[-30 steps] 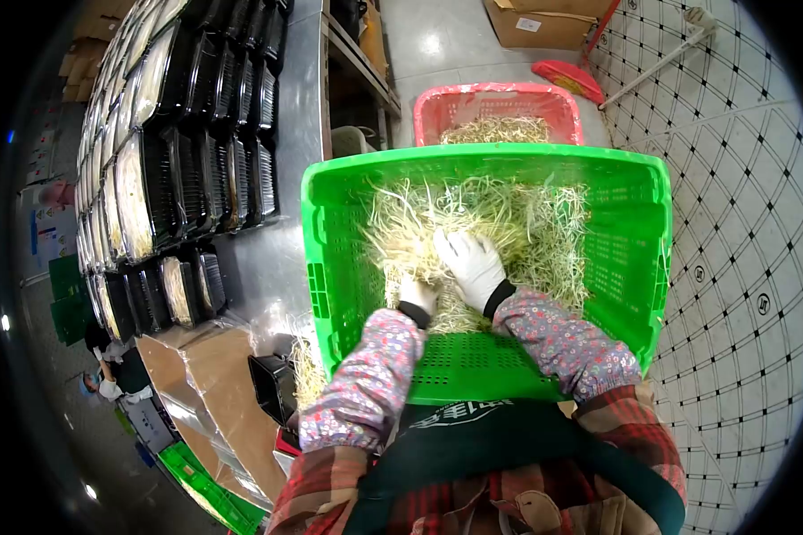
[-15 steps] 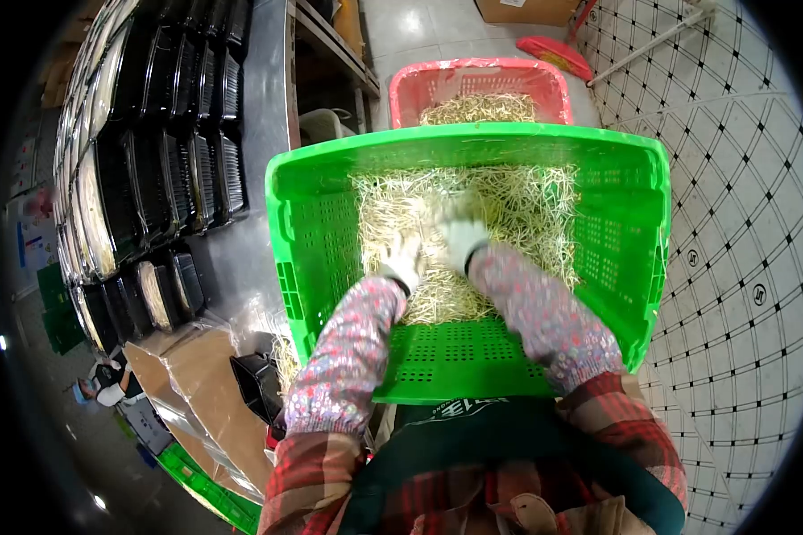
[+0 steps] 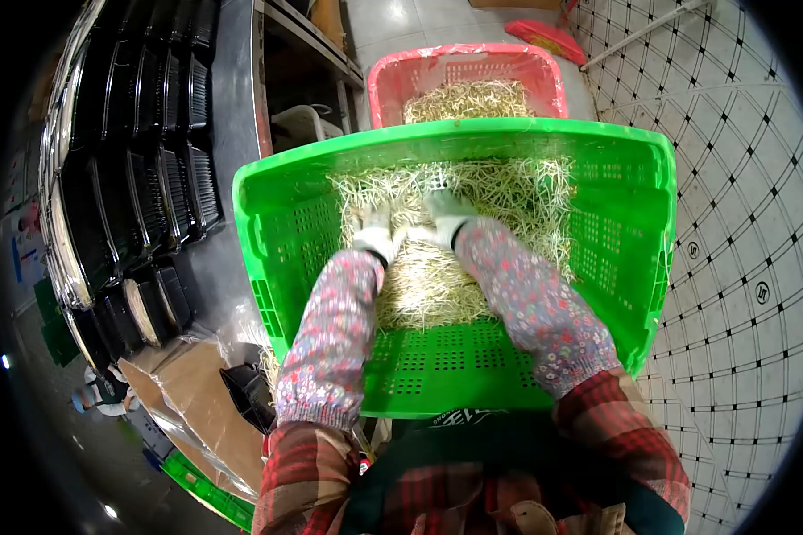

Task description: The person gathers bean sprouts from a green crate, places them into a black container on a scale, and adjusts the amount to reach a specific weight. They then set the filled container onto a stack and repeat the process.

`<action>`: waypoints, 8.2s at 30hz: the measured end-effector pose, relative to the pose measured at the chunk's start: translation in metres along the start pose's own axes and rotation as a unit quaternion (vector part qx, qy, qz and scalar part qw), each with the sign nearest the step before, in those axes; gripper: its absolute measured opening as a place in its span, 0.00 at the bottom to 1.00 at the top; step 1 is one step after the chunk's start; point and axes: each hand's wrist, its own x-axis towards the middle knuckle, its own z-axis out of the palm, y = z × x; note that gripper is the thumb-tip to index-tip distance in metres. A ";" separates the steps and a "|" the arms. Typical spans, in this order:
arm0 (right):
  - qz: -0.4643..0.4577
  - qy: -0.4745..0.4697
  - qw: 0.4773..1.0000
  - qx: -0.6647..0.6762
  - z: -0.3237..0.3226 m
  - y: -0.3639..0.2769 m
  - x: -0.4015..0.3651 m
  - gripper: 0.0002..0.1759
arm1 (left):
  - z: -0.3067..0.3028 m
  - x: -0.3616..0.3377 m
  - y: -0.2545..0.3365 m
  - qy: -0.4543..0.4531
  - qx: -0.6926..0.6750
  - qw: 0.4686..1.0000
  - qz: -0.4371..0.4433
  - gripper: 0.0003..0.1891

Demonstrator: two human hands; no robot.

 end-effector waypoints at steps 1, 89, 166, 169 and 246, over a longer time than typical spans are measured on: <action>-0.048 0.019 0.998 -0.044 0.037 0.010 -0.006 0.56 | 0.006 -0.018 0.002 -0.060 -0.015 0.998 0.021 0.46; -0.028 -0.001 0.997 -0.070 0.053 0.014 0.004 0.52 | 0.002 -0.129 0.010 -0.138 -0.100 0.985 -0.002 0.54; -0.727 0.024 0.539 -0.424 0.395 -0.515 -0.285 0.21 | 0.121 -0.676 -0.070 0.641 -0.179 0.473 -0.577 0.32; -0.707 0.004 0.547 -0.447 0.415 -0.518 -0.292 0.28 | 0.105 -0.703 -0.075 0.560 -0.113 0.662 -0.485 0.32; -0.686 0.084 0.655 -0.305 0.273 -0.545 -0.220 0.29 | 0.076 -0.682 -0.099 0.456 -0.118 0.728 -0.499 0.32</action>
